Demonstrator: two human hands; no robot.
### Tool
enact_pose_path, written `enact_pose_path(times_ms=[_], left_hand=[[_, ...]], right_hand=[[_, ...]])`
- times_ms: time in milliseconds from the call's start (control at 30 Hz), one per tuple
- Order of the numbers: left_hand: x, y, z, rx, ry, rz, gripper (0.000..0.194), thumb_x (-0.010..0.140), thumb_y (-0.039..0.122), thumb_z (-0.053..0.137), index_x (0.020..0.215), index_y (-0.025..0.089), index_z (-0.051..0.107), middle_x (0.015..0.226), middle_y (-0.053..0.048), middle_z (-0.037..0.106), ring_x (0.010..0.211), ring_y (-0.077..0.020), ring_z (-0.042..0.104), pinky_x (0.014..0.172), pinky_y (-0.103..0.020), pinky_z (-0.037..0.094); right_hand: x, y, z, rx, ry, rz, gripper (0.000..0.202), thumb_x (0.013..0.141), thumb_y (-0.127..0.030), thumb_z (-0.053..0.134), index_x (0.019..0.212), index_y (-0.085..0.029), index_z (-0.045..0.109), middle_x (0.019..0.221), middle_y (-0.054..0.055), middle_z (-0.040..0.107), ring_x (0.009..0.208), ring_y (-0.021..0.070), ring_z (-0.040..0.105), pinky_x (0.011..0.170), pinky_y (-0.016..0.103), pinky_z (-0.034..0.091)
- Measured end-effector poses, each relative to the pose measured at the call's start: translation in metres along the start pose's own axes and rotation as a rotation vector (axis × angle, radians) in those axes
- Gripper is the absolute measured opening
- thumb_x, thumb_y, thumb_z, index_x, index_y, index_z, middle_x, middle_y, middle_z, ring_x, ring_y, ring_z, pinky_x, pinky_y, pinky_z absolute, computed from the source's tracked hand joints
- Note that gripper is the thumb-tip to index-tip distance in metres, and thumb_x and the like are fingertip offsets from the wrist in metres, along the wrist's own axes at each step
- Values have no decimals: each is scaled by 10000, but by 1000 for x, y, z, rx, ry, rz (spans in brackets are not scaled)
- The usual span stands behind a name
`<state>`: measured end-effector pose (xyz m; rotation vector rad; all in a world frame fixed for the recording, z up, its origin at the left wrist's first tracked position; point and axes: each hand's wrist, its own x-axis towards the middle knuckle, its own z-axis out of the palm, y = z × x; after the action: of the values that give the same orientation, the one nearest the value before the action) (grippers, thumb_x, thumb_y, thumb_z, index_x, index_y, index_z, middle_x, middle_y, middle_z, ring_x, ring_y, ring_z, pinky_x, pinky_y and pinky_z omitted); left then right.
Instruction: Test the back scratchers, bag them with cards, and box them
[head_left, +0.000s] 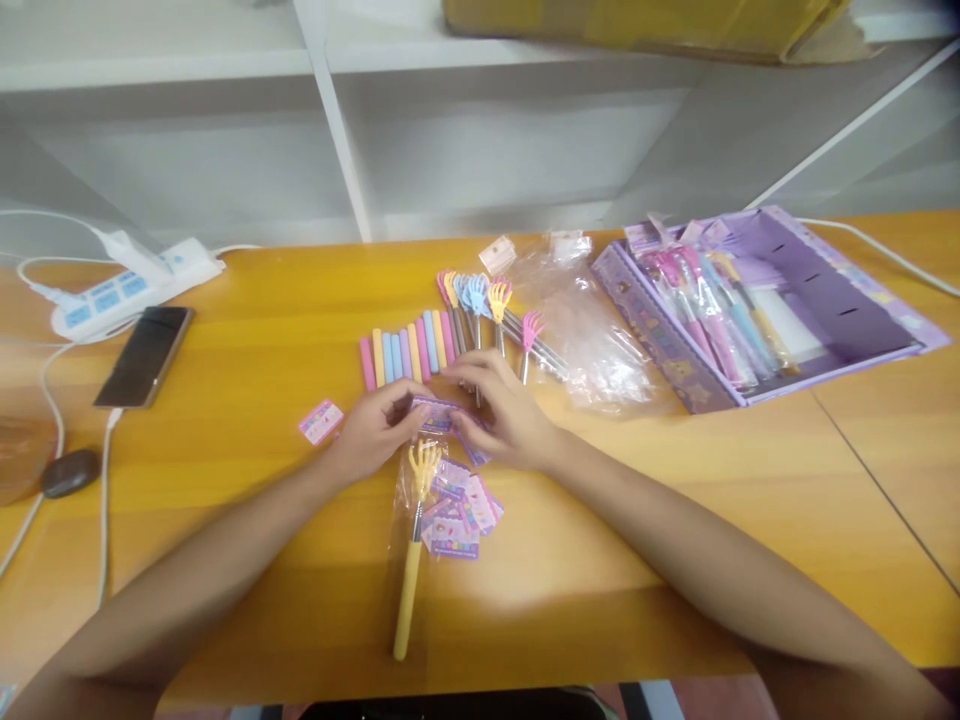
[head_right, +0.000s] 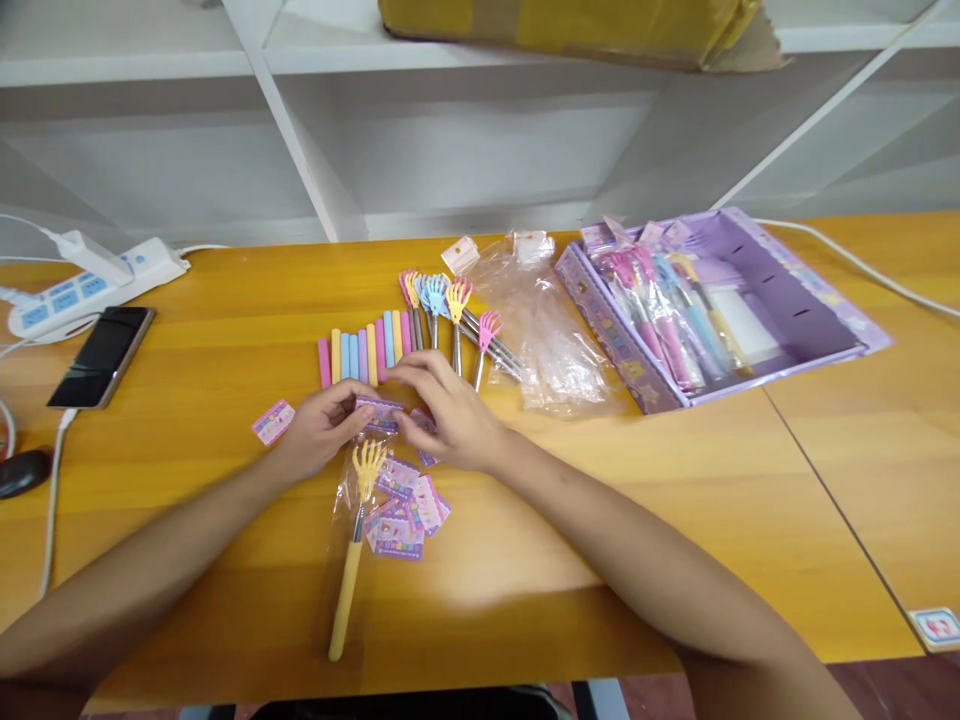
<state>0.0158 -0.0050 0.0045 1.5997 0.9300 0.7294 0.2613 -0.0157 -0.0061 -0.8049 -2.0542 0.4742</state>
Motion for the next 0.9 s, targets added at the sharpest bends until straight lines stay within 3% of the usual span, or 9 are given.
enact_pose_path(times_ms=[67,267,500,767,900], left_hand=[[0,0,0,14,-3,-10,258,1045,441,672,1085,193,726,961,-45,715,825,-173,639,738,-283,495],[0,-2,-1,9,-8,-14,235,1044,421,673,1077,195,729,953,-49,720,855,-184,661,769,-292,514],[1,2,-1,-75,-53,-16,238,1032,410,694,1087,182,730,1003,-65,747,903,-193,690,819,-305,534],[0,2,-11,-16,-120,25,243,1081,360,572,1135,195,742,1049,-53,744,978,-211,678,896,-323,514],[0,4,-10,-12,-120,21,286,1080,418,574,1115,183,733,1024,-52,727,956,-207,665,868,-313,510]], right_hand=[[0,1,1,-4,28,23,542,990,-205,696,1498,-258,514,1319,137,601,1179,285,643,994,510,605],[1,1,2,-72,46,-137,199,1007,-144,678,1167,-262,675,1079,60,645,973,214,677,830,388,600],[0,3,3,-177,-3,-225,186,1001,-146,672,1156,-248,658,1091,65,691,1015,220,684,847,391,584],[-4,4,6,-350,-36,-322,158,1018,-158,642,1160,-226,633,1092,67,717,970,203,669,782,363,560],[-3,0,5,-353,-32,-342,130,1026,-194,627,1155,-202,629,1109,87,712,943,205,663,752,355,559]])
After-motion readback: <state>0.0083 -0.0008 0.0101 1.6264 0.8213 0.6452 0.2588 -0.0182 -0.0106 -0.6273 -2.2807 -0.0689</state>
